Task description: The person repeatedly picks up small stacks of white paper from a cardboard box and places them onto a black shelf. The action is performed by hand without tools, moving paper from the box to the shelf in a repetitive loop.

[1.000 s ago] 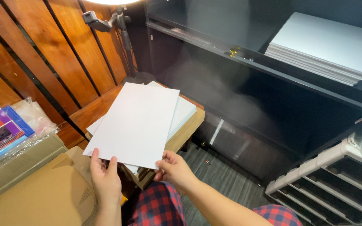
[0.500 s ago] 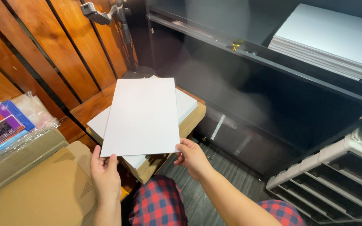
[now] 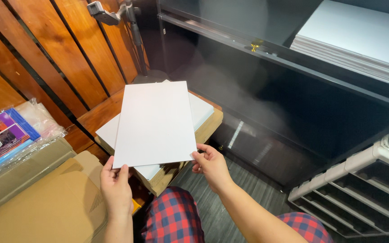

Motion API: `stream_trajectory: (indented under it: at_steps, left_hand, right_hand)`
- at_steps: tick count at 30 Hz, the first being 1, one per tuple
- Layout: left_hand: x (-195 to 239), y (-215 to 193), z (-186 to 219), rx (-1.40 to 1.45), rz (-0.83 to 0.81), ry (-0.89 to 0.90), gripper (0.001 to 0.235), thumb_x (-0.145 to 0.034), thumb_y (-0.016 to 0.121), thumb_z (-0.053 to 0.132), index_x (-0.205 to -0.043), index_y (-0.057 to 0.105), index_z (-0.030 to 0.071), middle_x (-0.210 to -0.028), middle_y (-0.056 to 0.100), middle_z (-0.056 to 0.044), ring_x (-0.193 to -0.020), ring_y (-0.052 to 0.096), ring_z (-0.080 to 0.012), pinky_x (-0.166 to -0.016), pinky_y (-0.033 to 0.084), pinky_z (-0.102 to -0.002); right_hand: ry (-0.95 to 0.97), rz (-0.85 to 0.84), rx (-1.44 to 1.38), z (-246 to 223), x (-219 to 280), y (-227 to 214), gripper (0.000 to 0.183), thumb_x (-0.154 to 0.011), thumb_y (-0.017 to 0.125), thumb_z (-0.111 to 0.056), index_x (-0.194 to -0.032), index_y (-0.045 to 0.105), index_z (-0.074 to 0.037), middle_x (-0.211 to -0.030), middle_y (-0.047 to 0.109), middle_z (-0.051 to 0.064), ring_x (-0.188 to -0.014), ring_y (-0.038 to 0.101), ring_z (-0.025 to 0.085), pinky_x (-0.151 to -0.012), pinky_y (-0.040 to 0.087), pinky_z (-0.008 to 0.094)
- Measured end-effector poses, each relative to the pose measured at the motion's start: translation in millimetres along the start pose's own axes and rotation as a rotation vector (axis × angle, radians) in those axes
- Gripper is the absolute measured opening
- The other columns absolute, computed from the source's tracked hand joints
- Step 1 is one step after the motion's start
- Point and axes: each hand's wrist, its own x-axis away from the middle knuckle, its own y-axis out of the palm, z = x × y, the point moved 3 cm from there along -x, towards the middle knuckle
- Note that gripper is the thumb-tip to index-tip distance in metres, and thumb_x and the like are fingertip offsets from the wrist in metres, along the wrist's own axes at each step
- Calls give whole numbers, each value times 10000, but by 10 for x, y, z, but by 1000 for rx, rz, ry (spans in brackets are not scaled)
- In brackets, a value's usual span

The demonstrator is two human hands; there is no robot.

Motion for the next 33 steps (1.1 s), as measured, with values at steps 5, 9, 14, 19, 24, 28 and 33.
stream_trajectory:
  at_steps: [5,9,14,19,24,28,33]
  left_hand:
    - [-32,-4,15,6,3,-32,516,-1017,598,96,-1526,524,50,-1096,631,-77,-967,597,-119,-892,558,-275]
    - [-24,6,43,-7,-1,-50,559,-1015,602,94,-1560,497,40,-1032,606,-55,-936,575,-104,-911,570,-271]
    - [-25,20,58,-32,20,-59,548,-1010,611,76,-1549,514,46,-990,570,-44,-894,570,-105,-904,574,-247]
    - [-50,9,-12,-13,11,-41,541,-1005,617,66,-1537,523,29,-1026,608,-51,-912,575,-91,-882,574,-244]
    - [81,67,246,-109,32,-23,551,-1002,635,126,-1538,537,43,-1053,654,-46,-840,603,-130,-855,550,-237]
    - [126,158,481,-126,9,47,539,-1010,631,110,-1539,550,47,-1029,666,-49,-803,614,-131,-812,526,-245]
    - [256,494,933,-72,-52,123,513,-1032,614,94,-1533,533,14,-1092,649,-60,-835,599,-124,-857,551,-226]
  right_hand:
    - [34,-14,3,-66,57,-4,512,-917,686,-125,-1416,642,-17,-757,671,65,-625,608,146,-657,581,319]
    - [32,-50,27,-148,124,3,460,-945,676,-135,-1393,665,-30,-751,662,38,-639,607,139,-691,591,327]
    - [9,-49,36,-151,100,1,436,-956,677,-127,-1383,666,-40,-724,664,17,-642,617,126,-704,591,337]
    - [-36,-44,17,-156,73,-31,426,-938,678,-114,-1358,684,-40,-707,659,12,-618,605,124,-676,565,308]
    - [-110,-34,-21,-218,109,-82,430,-915,692,-113,-1336,711,-29,-708,655,18,-601,603,127,-635,537,282]
    - [-134,-21,-55,-457,225,-90,428,-911,702,-88,-1335,711,-27,-714,662,44,-607,604,139,-630,547,283]
    - [-301,-50,-60,-913,276,-246,449,-923,661,-69,-1368,670,-8,-706,673,40,-612,627,131,-607,508,260]
